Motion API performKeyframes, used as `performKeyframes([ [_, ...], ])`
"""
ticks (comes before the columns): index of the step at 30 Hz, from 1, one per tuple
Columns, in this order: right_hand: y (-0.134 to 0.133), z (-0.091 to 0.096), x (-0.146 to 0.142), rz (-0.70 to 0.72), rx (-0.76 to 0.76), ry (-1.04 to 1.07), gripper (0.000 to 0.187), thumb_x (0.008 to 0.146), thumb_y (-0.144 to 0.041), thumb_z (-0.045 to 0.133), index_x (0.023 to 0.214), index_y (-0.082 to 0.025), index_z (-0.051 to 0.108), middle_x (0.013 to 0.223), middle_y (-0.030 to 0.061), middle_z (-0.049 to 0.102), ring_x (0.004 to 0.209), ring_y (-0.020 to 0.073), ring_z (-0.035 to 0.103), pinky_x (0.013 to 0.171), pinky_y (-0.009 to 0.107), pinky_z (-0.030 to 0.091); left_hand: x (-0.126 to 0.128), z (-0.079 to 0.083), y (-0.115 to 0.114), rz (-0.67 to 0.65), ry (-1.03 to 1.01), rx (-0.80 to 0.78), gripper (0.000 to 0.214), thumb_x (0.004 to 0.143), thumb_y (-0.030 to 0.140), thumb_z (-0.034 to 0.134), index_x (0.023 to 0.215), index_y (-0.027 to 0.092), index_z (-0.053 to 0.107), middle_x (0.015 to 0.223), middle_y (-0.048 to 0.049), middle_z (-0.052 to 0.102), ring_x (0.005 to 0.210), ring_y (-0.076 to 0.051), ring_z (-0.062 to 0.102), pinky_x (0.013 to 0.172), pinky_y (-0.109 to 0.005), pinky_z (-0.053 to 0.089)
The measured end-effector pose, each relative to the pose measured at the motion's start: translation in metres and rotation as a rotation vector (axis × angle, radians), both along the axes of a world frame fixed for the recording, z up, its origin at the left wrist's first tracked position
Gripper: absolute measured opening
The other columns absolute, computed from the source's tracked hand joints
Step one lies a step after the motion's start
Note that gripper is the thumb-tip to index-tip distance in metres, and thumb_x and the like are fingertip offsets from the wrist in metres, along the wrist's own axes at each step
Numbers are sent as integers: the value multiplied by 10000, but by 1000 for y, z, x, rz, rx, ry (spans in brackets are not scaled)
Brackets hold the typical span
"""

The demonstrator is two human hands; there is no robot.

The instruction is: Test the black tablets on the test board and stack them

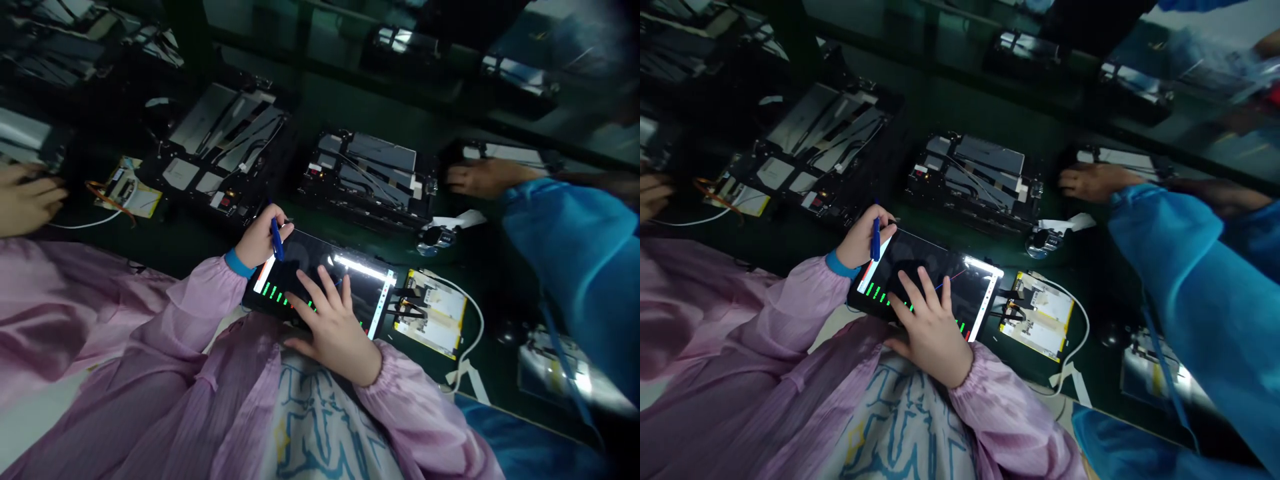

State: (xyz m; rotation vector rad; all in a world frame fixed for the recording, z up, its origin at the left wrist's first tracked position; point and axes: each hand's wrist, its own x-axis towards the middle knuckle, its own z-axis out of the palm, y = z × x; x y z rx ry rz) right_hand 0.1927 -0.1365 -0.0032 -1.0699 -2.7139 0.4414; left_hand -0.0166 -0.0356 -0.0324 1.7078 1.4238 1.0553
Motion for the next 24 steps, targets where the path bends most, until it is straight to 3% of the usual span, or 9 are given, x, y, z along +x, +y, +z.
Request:
performKeyframes([
  [5,23,16,8,-94,70,85,627,857,-544,574,1347,-162,484,1481,167,401,1435,396,192,1106,687,165,-1,1,-1,3,-43,5,159,879,314,515,830,211,404,880,-32,570,835,-169,564,821,-328,461],
  [10,76,25,-4,-246,68,50,424,940,-356,485,1290,-125,536,1296,152,571,1209,321,486,1037,508,371,-1,3,-3,25,-99,22,156,919,343,473,867,212,406,912,-41,586,862,-162,577,857,-327,461],
  [13,107,26,-25,-294,8,-53,349,948,-322,455,1182,-121,616,1155,151,632,1068,317,549,895,458,444,-2,1,-3,50,-128,51,191,938,391,451,882,215,403,931,-49,596,901,-171,589,894,-343,455],
  [19,141,24,-60,-246,-110,26,178,904,-251,526,926,-171,683,995,92,668,978,243,586,863,355,444,-5,-4,0,98,-111,106,267,935,486,446,877,227,423,901,-43,588,903,-191,596,878,-361,465],
  [24,134,25,-53,-117,-123,178,86,857,-157,583,832,-178,662,915,65,675,918,214,590,863,347,440,-4,0,-1,95,-115,125,292,933,516,447,877,230,429,888,-38,598,882,-189,593,856,-361,470],
])
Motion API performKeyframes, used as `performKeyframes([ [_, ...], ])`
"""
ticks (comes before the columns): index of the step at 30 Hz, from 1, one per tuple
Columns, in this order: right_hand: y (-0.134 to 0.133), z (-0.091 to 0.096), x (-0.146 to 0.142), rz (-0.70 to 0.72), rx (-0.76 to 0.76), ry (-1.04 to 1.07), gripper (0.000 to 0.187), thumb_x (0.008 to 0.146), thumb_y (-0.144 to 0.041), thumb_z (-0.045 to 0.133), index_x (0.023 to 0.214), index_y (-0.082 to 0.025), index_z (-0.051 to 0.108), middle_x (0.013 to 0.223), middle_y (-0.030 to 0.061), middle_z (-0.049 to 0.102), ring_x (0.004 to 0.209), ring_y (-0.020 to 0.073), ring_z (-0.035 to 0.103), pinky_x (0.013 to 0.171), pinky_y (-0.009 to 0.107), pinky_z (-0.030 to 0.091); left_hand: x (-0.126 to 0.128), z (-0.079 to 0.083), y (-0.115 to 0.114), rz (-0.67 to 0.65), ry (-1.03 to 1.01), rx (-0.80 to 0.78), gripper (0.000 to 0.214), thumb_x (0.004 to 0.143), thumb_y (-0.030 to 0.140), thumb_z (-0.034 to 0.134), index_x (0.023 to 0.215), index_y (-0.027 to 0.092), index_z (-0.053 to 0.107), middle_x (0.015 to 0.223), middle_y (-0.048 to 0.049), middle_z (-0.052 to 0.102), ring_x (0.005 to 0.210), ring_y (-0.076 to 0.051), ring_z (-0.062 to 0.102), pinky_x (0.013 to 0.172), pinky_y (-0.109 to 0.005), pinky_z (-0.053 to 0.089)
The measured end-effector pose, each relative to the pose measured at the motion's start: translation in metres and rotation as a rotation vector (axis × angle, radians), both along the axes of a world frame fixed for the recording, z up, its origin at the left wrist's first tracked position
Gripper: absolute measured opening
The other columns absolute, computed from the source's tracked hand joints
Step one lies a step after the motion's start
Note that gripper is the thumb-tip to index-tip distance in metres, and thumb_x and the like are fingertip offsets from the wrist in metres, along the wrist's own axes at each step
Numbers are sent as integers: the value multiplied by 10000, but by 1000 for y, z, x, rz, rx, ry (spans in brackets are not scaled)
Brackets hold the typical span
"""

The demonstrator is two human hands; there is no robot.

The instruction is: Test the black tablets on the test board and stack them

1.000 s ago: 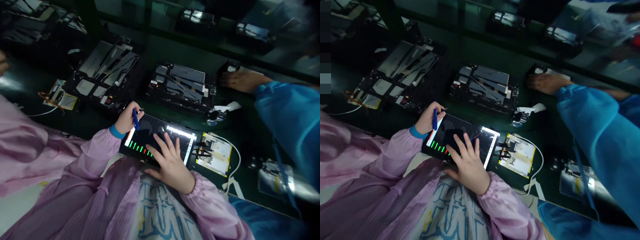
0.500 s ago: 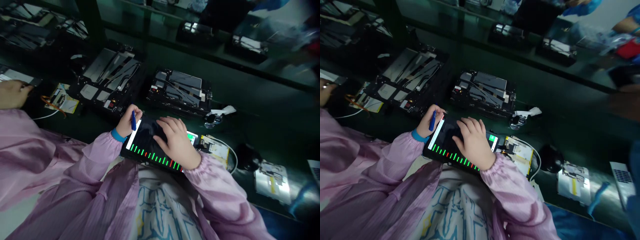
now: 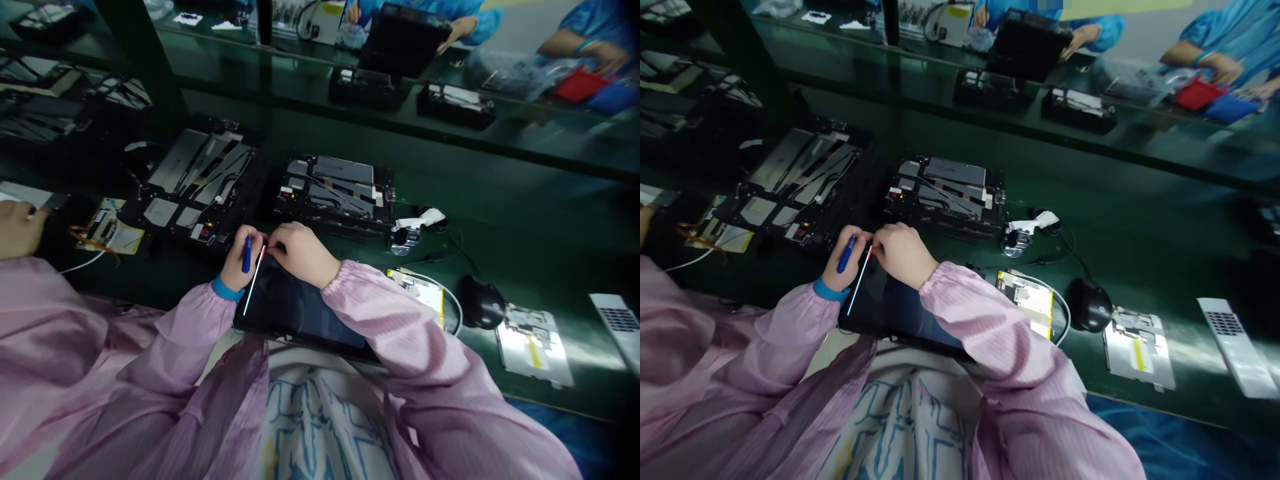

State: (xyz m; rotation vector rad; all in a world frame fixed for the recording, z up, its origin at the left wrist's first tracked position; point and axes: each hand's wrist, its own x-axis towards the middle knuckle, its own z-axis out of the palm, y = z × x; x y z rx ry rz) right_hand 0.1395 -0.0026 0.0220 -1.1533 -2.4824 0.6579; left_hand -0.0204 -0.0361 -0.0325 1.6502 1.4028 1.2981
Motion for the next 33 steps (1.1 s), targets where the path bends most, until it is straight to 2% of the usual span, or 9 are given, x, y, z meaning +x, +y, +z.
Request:
performKeyframes([
  [4,-36,10,43,189,-87,239,78,877,-149,584,821,-182,626,817,44,676,808,179,608,791,326,470,3,5,-1,-44,-26,-29,281,956,493,415,869,226,404,902,-46,648,840,-179,599,831,-361,463],
  [6,-58,14,74,200,-185,354,70,905,-185,569,858,-189,621,825,48,676,789,165,622,748,307,492,3,5,-1,-46,-13,-38,285,956,492,418,859,225,398,908,-51,662,805,-176,593,797,-356,462],
  [13,-108,6,174,-276,-242,813,47,887,-188,591,873,-220,621,738,26,648,752,190,631,687,345,510,0,1,4,-101,-40,-15,279,913,458,537,848,226,396,911,-58,664,815,-186,607,800,-379,463],
  [16,-117,3,189,-447,-129,1062,27,850,-180,630,843,-205,639,659,8,594,655,171,570,631,336,472,0,1,6,-120,-42,-2,277,903,451,560,846,228,407,905,-58,664,825,-196,609,828,-407,459],
  [18,-123,2,188,-441,-100,1137,24,842,-175,632,846,-196,644,642,6,577,617,162,540,596,329,451,0,2,7,-122,-32,9,280,901,458,562,841,229,412,898,-61,667,817,-202,609,824,-418,458],
  [22,-134,0,163,-213,-216,1079,122,876,-133,554,930,-211,630,737,29,603,714,188,587,648,372,499,2,5,7,-112,-14,4,276,902,459,558,830,230,420,888,-59,664,815,-207,614,820,-421,462],
  [26,-142,-2,120,133,-283,864,303,869,-103,533,1157,-193,561,974,103,655,942,213,618,794,400,544,3,7,5,-115,-8,-8,264,906,455,554,844,230,431,893,-57,650,842,-208,625,836,-420,469],
  [30,-152,-2,77,494,-244,723,356,902,-226,528,1228,-86,501,1119,172,638,1104,221,581,972,372,507,4,7,6,-98,11,6,289,909,489,531,837,231,422,879,-59,661,839,-209,626,810,-409,469],
  [33,-157,-3,59,647,-145,663,351,939,-301,484,1184,-53,522,1144,165,631,1137,203,563,1020,310,477,4,6,8,-85,30,11,302,905,501,531,828,232,419,874,-59,668,838,-213,625,802,-406,468],
])
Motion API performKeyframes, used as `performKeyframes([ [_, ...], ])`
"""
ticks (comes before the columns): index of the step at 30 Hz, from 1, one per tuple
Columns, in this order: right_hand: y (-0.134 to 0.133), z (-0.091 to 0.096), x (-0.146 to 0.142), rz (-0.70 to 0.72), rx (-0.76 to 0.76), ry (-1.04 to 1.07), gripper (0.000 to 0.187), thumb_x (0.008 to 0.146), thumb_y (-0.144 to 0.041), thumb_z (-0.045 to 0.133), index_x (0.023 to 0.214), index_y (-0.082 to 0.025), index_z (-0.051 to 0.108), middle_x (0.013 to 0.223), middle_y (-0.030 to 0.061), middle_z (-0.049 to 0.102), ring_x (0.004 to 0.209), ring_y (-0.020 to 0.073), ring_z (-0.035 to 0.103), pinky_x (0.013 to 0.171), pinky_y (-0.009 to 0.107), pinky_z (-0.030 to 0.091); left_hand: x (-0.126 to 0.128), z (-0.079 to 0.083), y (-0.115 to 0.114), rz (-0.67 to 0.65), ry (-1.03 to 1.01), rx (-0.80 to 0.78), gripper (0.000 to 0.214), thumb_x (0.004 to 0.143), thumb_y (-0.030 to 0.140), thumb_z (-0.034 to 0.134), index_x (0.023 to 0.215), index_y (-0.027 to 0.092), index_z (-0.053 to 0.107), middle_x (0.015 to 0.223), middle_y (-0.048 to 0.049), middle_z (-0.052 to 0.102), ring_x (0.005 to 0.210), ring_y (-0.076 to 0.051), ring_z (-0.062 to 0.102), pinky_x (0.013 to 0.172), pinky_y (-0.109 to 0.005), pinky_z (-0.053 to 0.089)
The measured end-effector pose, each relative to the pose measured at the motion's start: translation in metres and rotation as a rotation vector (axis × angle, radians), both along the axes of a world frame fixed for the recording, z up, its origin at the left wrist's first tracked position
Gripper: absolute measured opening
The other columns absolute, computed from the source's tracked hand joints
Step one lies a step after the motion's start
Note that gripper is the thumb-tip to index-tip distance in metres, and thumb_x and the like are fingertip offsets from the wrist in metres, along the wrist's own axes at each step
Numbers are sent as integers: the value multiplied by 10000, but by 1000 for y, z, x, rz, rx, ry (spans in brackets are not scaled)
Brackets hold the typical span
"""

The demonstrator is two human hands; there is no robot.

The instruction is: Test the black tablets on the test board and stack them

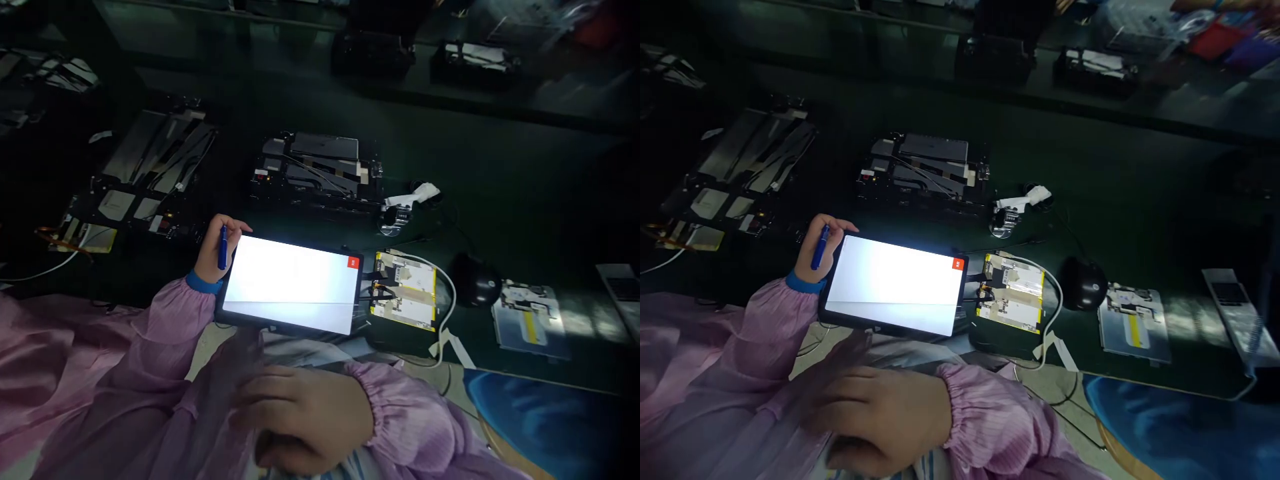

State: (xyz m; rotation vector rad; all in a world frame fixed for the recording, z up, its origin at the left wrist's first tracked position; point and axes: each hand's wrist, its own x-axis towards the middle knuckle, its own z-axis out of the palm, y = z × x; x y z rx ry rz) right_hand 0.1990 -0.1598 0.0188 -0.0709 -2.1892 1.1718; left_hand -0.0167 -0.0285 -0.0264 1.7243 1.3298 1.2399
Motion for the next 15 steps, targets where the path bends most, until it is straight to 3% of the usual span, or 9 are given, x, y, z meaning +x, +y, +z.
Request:
performKeyframes([
  [4,10,5,9,-69,65,-27,322,956,-281,448,1191,-73,517,1116,156,644,1122,190,575,1004,310,489,0,-2,2,15,-15,10,292,899,492,545,834,234,426,856,-49,665,826,-214,626,777,-398,472],
  [7,26,11,35,-243,-46,34,295,927,-218,490,1204,-124,531,1048,147,666,1027,193,617,899,332,543,0,-4,3,6,-26,17,278,903,478,547,838,234,431,846,-49,659,825,-213,629,757,-391,471],
  [12,45,9,75,-640,-368,196,198,907,-214,538,1088,-240,613,907,63,651,856,203,638,732,372,550,-1,-4,0,0,-41,-11,274,904,475,545,853,228,437,884,-51,654,858,-211,631,809,-406,478],
  [15,51,9,76,-706,-335,135,181,915,-232,523,1070,-260,610,907,58,628,855,214,624,732,389,536,-1,-3,-1,-11,-38,-26,249,909,439,547,855,222,434,903,-60,658,859,-209,624,831,-420,474],
])
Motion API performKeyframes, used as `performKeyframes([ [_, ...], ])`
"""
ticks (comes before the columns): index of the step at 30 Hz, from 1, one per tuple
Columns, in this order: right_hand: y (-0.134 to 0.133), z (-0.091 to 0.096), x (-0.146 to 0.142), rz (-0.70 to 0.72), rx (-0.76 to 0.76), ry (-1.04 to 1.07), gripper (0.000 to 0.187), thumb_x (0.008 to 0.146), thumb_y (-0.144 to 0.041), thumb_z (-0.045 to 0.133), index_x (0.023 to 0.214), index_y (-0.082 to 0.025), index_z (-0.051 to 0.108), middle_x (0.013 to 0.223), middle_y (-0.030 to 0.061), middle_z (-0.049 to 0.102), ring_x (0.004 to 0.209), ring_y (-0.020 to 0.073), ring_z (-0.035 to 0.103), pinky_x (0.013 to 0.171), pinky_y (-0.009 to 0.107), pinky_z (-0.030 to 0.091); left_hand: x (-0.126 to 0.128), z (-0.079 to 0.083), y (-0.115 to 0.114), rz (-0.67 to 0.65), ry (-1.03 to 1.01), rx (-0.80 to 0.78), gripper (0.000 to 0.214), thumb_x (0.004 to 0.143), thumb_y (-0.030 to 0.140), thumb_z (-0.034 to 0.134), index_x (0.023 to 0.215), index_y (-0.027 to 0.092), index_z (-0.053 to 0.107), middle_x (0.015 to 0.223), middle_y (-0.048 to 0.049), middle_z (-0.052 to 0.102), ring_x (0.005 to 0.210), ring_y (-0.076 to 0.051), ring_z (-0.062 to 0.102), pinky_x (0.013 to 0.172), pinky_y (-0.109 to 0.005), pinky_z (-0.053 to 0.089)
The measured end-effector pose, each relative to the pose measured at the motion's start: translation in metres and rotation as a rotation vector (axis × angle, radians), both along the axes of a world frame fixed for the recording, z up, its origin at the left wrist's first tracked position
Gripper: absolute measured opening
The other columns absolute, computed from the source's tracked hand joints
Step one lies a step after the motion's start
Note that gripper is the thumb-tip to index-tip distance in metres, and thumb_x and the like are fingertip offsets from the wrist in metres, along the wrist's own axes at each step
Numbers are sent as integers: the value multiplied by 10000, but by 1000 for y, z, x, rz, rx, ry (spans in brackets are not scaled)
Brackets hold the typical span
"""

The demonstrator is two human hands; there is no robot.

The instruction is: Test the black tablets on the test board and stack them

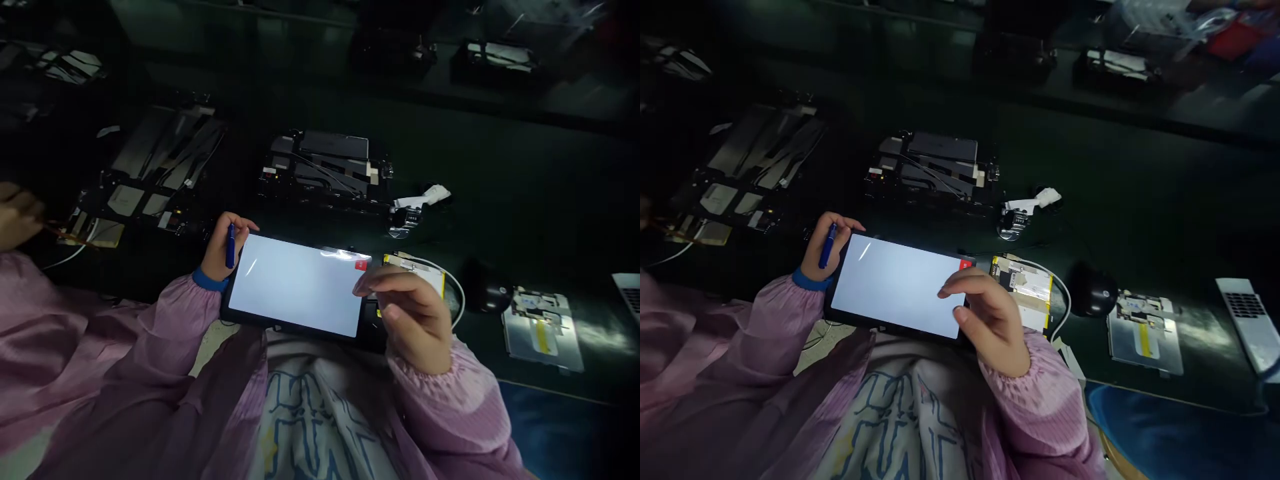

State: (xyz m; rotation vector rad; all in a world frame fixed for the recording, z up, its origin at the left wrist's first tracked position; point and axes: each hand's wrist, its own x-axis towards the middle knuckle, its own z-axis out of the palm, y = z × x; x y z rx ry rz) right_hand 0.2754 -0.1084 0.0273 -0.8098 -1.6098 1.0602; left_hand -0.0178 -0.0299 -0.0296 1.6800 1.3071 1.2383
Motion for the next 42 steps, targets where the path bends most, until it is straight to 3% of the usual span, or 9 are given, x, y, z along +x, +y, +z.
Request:
performKeyframes([
  [8,49,-3,-65,68,326,-693,439,858,-163,569,1293,-191,511,1352,161,496,1277,329,410,1020,538,377,-5,-7,1,-111,-26,-39,427,694,296,769,867,221,387,989,-65,606,925,-218,588,869,-413,432],
  [12,77,-11,-89,160,372,-774,247,813,-70,550,982,-206,667,1273,103,579,1296,333,388,1037,548,321,-7,-7,0,-155,-50,-22,501,657,369,803,873,226,374,1012,-69,583,957,-226,582,868,-405,438],
  [15,81,-10,-76,221,381,-653,208,754,-42,527,714,-214,636,1065,57,648,1171,292,488,1005,514,344,-7,-6,-2,-146,-100,-33,413,770,448,701,880,229,369,991,-72,587,959,-226,584,893,-418,433],
  [18,76,-12,-37,216,247,-397,172,711,-70,526,648,-216,593,951,44,641,1005,243,561,905,453,416,-7,-4,-4,-139,-96,-30,344,827,437,644,889,228,379,998,-81,590,974,-231,579,931,-445,411],
  [22,68,-26,20,-58,-90,-37,127,688,-117,548,617,-213,592,854,38,603,806,185,565,714,349,443,-4,-3,-5,-137,-109,-37,341,833,442,641,884,233,377,980,-71,590,964,-232,585,924,-447,423],
  [26,69,-27,52,-210,-262,221,84,660,-171,585,590,-211,562,757,14,527,641,127,503,634,315,407,-2,-3,-3,-131,-120,-39,344,833,459,646,880,237,386,959,-63,593,949,-233,590,912,-450,435],
  [30,87,-15,63,-198,-400,173,160,725,-220,545,590,-215,459,740,-12,476,574,82,446,641,326,392,-2,-3,0,-128,-94,-25,310,852,453,629,881,243,403,961,-62,600,947,-234,599,907,-457,438],
  [36,121,-19,64,-202,-420,116,359,756,-403,600,586,-219,344,684,-17,445,506,87,393,564,341,386,0,-3,2,-121,-76,6,284,865,440,618,876,252,405,934,-57,610,912,-232,617,869,-454,457],
  [42,98,-21,44,-169,-412,242,324,717,-387,668,572,-228,426,644,-19,452,508,113,463,554,336,432,1,-2,0,-112,-83,-7,329,858,498,602,872,239,400,912,-58,606,894,-229,624,860,-454,479],
])
